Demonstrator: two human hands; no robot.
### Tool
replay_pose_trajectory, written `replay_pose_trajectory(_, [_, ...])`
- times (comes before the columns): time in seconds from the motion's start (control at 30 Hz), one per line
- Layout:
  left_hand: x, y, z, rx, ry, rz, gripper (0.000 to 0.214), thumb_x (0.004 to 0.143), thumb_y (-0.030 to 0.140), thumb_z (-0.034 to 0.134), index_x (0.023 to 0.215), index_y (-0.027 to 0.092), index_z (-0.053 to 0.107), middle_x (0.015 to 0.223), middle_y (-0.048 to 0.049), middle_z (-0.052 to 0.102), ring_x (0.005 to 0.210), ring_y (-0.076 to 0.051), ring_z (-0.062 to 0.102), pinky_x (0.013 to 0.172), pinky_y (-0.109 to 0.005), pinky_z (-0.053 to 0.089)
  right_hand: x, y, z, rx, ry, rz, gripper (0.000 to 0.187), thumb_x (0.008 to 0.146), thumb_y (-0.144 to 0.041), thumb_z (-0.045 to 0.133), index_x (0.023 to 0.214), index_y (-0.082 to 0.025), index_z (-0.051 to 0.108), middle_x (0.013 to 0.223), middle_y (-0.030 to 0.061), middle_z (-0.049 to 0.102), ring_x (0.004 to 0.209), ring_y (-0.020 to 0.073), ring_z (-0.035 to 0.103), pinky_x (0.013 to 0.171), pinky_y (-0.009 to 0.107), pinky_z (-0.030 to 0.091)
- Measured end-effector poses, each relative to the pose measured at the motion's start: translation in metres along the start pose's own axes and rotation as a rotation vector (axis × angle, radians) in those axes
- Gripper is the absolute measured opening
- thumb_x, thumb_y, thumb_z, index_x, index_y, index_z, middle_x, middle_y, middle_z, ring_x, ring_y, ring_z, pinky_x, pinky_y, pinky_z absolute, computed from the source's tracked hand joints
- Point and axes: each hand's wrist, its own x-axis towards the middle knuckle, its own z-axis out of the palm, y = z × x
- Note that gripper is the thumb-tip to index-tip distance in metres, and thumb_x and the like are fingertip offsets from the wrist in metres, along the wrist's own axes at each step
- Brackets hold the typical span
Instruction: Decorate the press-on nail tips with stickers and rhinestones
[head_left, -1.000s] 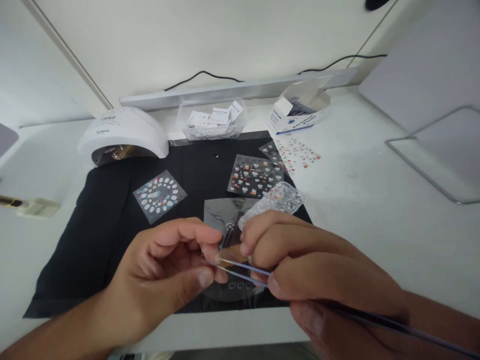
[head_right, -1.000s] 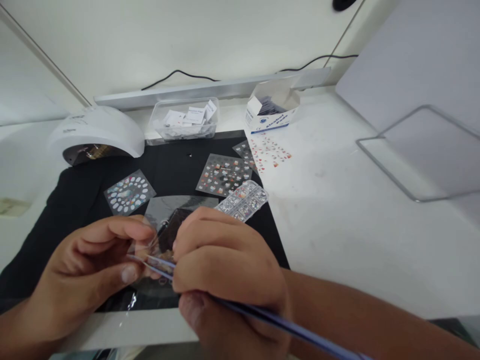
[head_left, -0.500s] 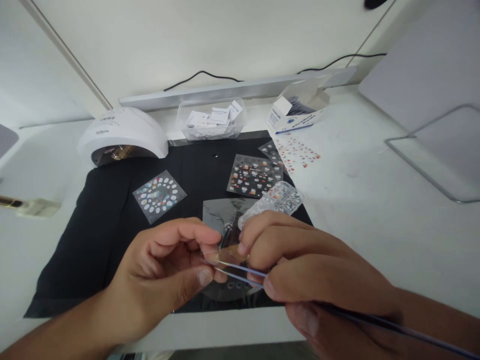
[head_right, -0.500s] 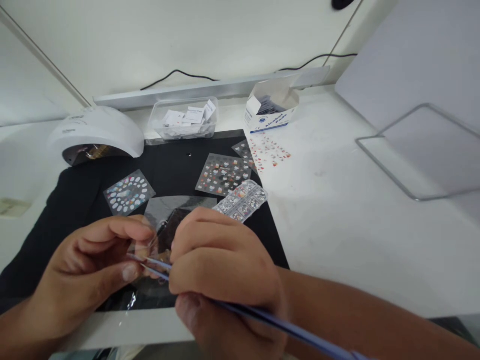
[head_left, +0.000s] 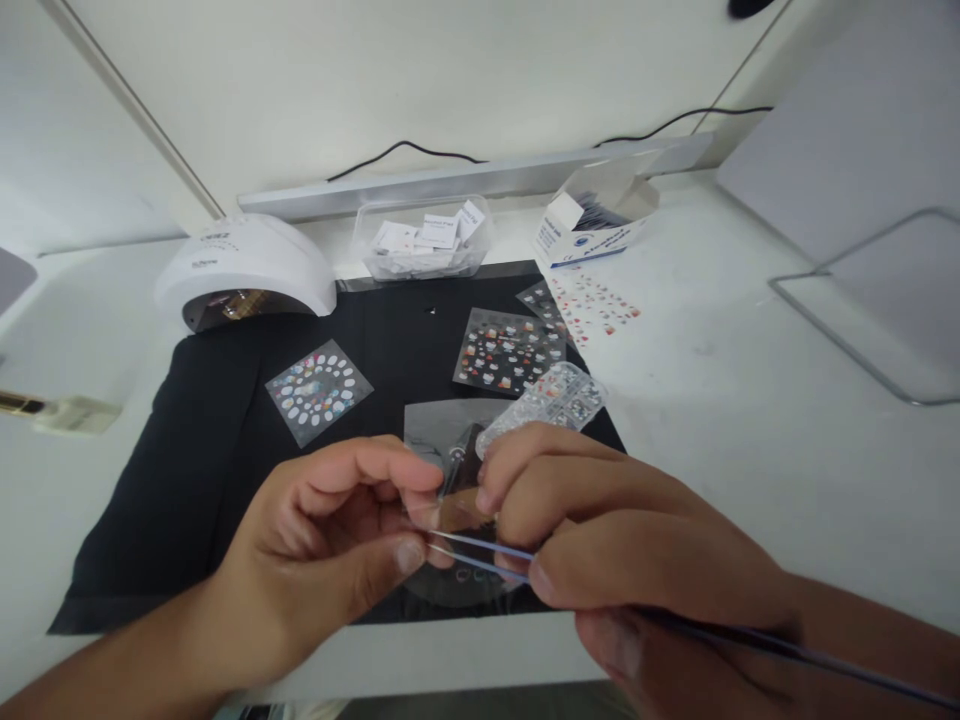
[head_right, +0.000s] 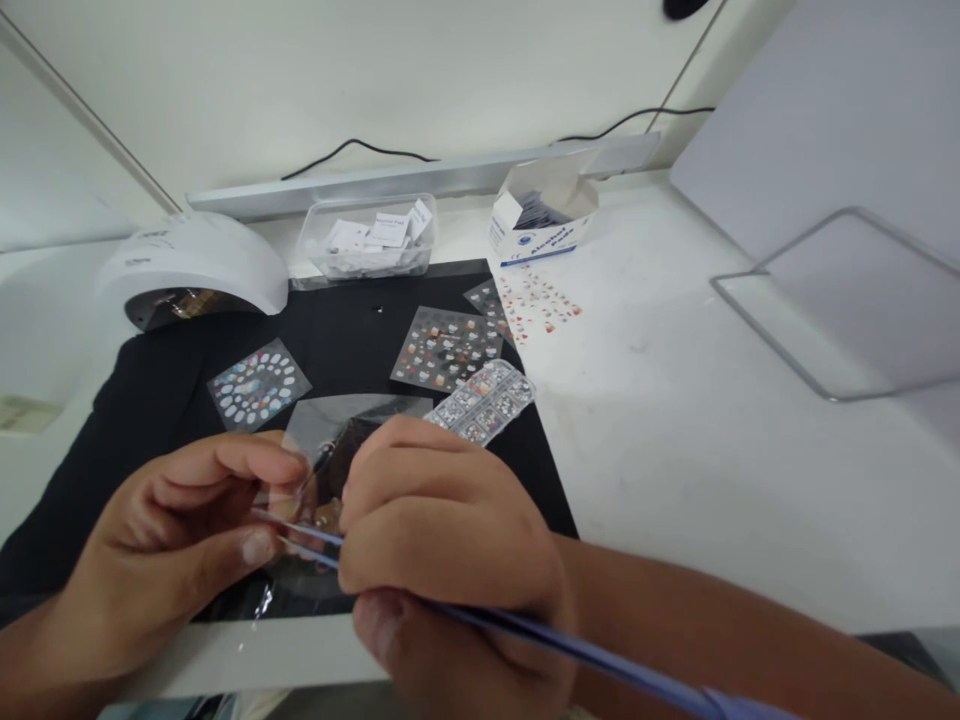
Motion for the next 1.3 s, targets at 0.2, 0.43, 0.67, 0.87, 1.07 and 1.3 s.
replay_pose_trajectory(0.2, [-0.001, -0.001, 0.000, 0.096, 0.016, 0.028, 0.034, 0.080, -0.001, 0.073, 0.100, 0.025, 0.079, 0.081, 0.0028, 0.071, 0.074, -0.007, 0.071, 0.073, -0.010, 0.059, 0.000, -0.006, 0.015, -0.026, 0.279, 0.128, 0.041, 0.100, -0.038, 0.049, 0.065, -0.018, 0.058, 0.061, 0.0002, 0.063, 0.061, 0.0143, 0.064, 0.062, 0.033, 0.059])
replay_pose_trajectory(0.43, [-0.007, -0.002, -0.005, 0.184, -0.017, 0.098, 0.043, 0.080, -0.005, 0.070, 0.109, 0.026, 0.076, 0.089, 0.0033, 0.067, 0.079, -0.007, 0.069, 0.076, -0.011, 0.058, -0.001, -0.007, 0.018, -0.021, 0.402, 0.121, 0.048, 0.102, -0.035, 0.043, 0.060, -0.017, 0.058, 0.053, 0.0007, 0.060, 0.054, 0.0142, 0.063, 0.060, 0.034, 0.061])
replay_pose_trajectory(0.67, [-0.009, -0.001, -0.008, 0.323, -0.143, 0.223, 0.054, 0.082, -0.007, 0.065, 0.124, 0.027, 0.066, 0.093, 0.0005, 0.061, 0.084, -0.011, 0.063, 0.078, -0.020, 0.056, 0.005, -0.010, 0.017, -0.048, 0.390, 0.194, 0.035, 0.090, -0.033, 0.066, 0.059, -0.018, 0.058, 0.053, -0.0006, 0.060, 0.052, 0.0148, 0.062, 0.056, 0.034, 0.061])
replay_pose_trajectory(0.87, [-0.011, -0.005, -0.009, 0.603, -0.093, 0.300, 0.050, 0.083, -0.001, 0.064, 0.125, 0.026, 0.062, 0.092, 0.0001, 0.060, 0.082, -0.012, 0.059, 0.071, -0.020, 0.053, 0.003, -0.011, 0.006, 0.070, 0.321, 0.256, 0.025, 0.089, -0.035, 0.067, 0.069, -0.019, 0.064, 0.064, 0.0018, 0.065, 0.062, 0.0187, 0.066, 0.064, 0.040, 0.062])
replay_pose_trajectory(1.07, [-0.010, -0.005, -0.009, 0.698, -0.038, 0.307, 0.041, 0.087, 0.003, 0.064, 0.120, 0.027, 0.064, 0.094, 0.0021, 0.065, 0.084, -0.009, 0.062, 0.073, -0.014, 0.053, 0.011, -0.016, 0.009, 0.025, 0.340, 0.222, 0.036, 0.088, -0.043, 0.064, 0.063, -0.018, 0.069, 0.050, 0.0071, 0.059, 0.054, 0.0228, 0.062, 0.051, 0.040, 0.059])
replay_pose_trajectory(1.3, [-0.010, -0.001, -0.008, 0.790, -0.004, 0.331, 0.028, 0.088, 0.007, 0.065, 0.108, 0.026, 0.067, 0.093, 0.0024, 0.067, 0.083, -0.009, 0.066, 0.068, -0.013, 0.054, 0.027, -0.019, 0.021, -0.107, 0.371, 0.138, 0.053, 0.092, -0.052, 0.051, 0.059, -0.017, 0.072, 0.036, 0.0090, 0.053, 0.039, 0.0229, 0.057, 0.040, 0.039, 0.055])
